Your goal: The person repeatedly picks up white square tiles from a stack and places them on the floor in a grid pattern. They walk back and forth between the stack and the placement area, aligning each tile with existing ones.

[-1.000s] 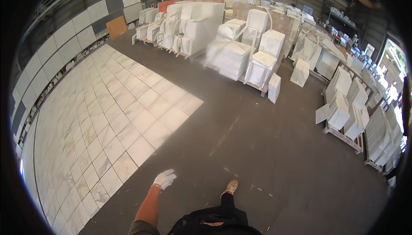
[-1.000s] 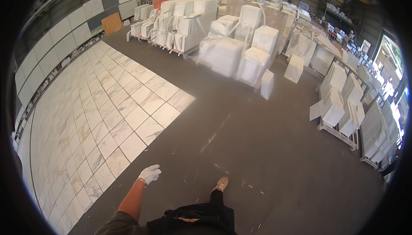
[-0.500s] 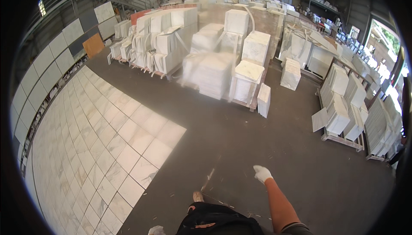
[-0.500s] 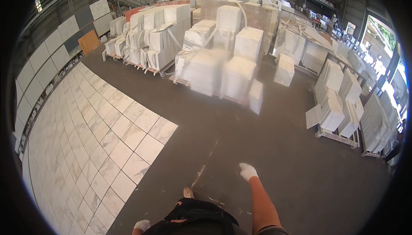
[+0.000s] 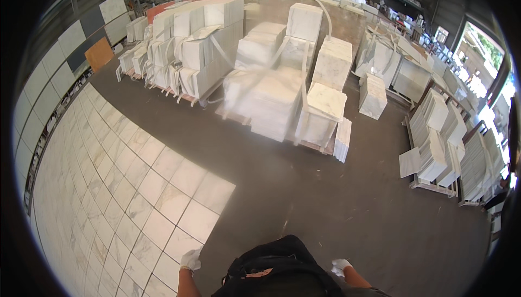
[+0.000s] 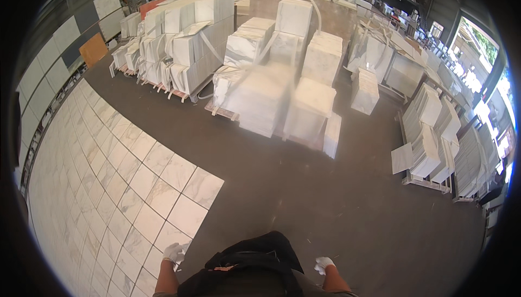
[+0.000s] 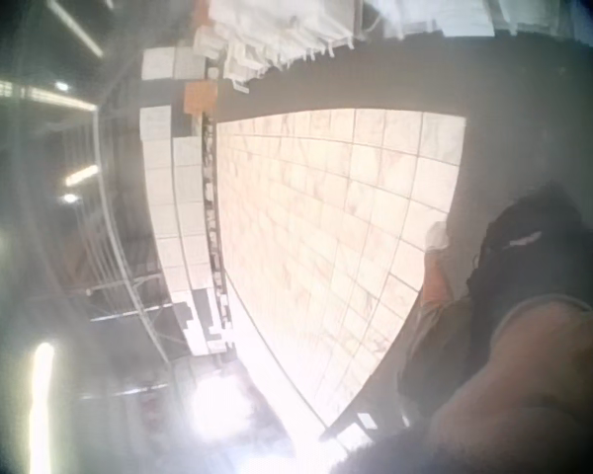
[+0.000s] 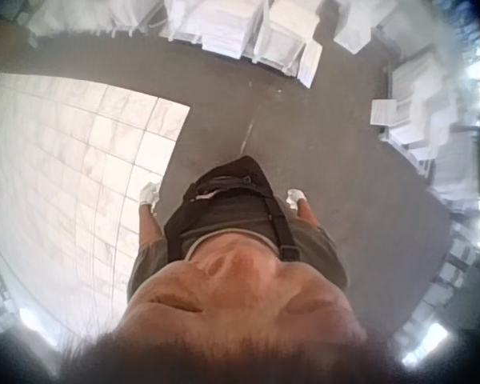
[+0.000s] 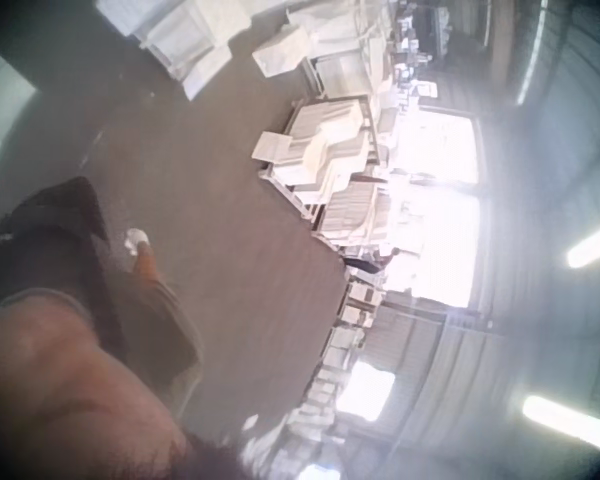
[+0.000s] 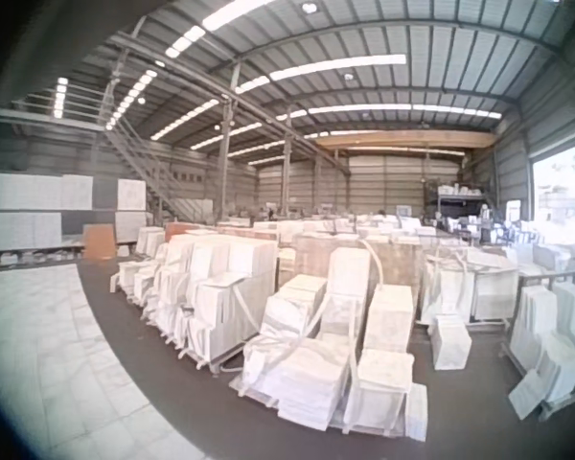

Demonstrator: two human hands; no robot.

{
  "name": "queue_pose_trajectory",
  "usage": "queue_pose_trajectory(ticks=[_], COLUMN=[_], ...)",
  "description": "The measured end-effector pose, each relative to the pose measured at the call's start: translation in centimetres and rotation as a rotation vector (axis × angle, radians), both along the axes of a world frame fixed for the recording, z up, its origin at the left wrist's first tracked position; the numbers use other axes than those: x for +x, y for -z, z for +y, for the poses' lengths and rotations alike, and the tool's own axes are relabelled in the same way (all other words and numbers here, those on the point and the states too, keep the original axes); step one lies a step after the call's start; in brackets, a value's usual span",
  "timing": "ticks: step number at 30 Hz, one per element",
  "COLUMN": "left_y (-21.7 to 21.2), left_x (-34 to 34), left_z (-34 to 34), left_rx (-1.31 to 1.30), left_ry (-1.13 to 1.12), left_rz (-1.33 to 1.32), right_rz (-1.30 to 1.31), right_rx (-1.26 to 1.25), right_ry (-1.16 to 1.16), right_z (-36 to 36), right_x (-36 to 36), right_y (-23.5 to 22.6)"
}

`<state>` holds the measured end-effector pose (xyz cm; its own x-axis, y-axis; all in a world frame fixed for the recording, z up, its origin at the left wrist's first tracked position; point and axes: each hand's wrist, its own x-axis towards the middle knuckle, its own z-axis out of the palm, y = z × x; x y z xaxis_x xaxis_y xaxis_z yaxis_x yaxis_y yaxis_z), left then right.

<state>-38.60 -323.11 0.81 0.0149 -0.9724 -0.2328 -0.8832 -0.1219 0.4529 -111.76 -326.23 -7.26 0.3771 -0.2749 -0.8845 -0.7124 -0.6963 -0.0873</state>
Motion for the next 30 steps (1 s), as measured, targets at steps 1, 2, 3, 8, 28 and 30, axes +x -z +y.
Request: queue_pose_trajectory(ticks=[1, 2, 3, 8, 28, 30], left_y=[-0.7, -0.8, -0.8, 3.0, 13.4, 13.3], left_x=[0.3, 0.2, 0.4, 0.4, 13.3, 17.3], left_z=[-4.4, -9.2, -13.3, -24.3, -42.1, -46.1], left_rx=[0.051, 0.104, 0.184, 0.168, 0.585, 0.600], left_ry=[-0.333, -0.669, -1.025, -0.952, -0.536, -0.568], left_rz=[0.352, 0.705, 1.011, 1.106, 0.258, 0.273], right_rz=[-0.076, -0.052, -0.004, 0.045, -0.617, -0.726], right_rx=[-0.150, -0.079, 0.016, 0.144, -0.632, -0.562], right_ry=[0.032, 0.157, 0.289, 0.522, 0.496, 0.633], right_z=[1.9, 2.4, 2.3, -7.3, -96.3, -96.8], right_x=[-1.7, -2.8, -3.5, -2.2, 39.2, 39.7], right_y=[-0.7, -1.2, -1.6, -1.4, -1.1, 0.5])
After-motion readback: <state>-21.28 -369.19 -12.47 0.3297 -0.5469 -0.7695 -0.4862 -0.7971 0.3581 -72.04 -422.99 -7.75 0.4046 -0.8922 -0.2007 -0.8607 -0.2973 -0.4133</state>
